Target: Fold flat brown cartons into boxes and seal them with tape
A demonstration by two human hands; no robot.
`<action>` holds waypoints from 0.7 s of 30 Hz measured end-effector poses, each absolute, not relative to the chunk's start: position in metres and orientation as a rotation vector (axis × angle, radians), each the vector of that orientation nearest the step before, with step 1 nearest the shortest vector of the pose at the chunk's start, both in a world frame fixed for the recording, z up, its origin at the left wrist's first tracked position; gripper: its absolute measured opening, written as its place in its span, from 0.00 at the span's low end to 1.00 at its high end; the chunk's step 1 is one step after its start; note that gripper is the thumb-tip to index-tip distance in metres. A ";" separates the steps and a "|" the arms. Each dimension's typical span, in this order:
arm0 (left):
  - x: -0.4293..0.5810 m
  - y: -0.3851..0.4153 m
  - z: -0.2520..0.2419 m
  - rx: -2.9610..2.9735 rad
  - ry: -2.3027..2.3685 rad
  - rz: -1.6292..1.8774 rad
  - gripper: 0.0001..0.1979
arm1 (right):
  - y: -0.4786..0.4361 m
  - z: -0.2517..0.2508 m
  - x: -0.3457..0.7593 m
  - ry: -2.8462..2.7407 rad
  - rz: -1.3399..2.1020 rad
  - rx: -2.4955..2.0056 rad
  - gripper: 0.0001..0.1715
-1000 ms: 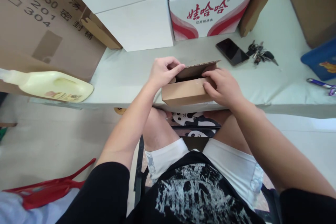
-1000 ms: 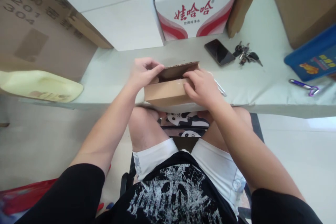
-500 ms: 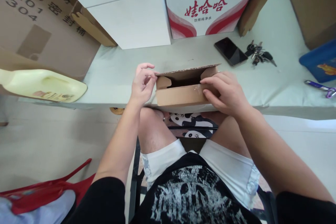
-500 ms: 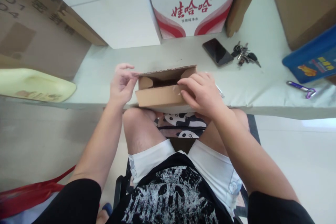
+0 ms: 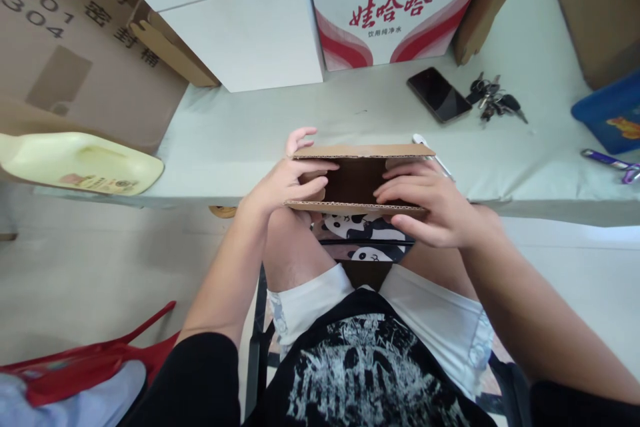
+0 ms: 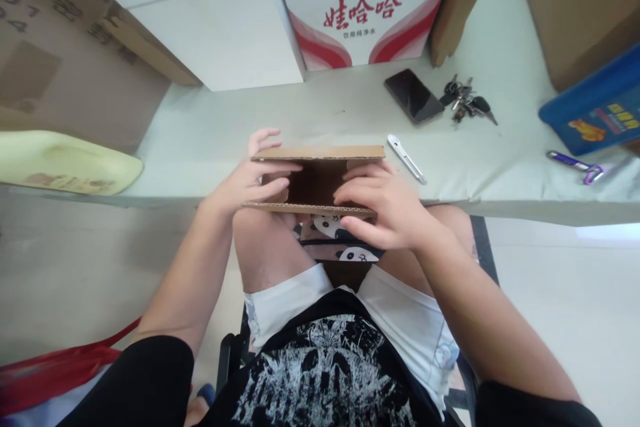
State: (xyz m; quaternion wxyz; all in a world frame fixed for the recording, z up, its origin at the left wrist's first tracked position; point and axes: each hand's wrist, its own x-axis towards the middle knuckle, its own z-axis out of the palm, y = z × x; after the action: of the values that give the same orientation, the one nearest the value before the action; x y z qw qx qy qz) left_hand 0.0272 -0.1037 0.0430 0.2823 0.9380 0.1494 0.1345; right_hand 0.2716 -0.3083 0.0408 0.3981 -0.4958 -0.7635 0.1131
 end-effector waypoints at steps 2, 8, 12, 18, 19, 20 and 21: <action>0.028 -0.109 0.048 2.530 0.407 0.293 0.14 | -0.308 0.044 0.270 -2.001 0.262 -1.319 0.19; 0.023 -0.115 0.046 2.524 0.420 0.397 0.13 | -0.311 0.051 0.269 -2.110 0.172 -1.454 0.31; 0.019 -0.113 0.033 2.440 0.373 0.559 0.17 | -0.315 0.051 0.270 -2.124 0.138 -1.523 0.37; 0.013 -0.113 0.026 2.334 0.382 0.668 0.19 | -0.314 0.045 0.266 -1.990 0.150 -1.449 0.34; 0.012 -0.114 0.027 2.320 0.394 0.658 0.19 | -0.313 0.043 0.265 -1.945 0.140 -1.424 0.33; 0.011 -0.114 0.027 2.310 0.394 0.651 0.19 | -0.313 0.042 0.264 -1.889 0.150 -1.388 0.31; 0.011 -0.115 0.028 2.304 0.387 0.649 0.19 | -0.312 0.040 0.263 -1.810 0.177 -1.332 0.30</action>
State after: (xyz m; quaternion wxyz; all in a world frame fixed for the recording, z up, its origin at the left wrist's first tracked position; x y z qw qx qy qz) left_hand 0.0110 -0.1145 0.0275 0.3510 0.8898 0.1494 0.2506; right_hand 0.2633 -0.3122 0.0398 0.4291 -0.5338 -0.7252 0.0709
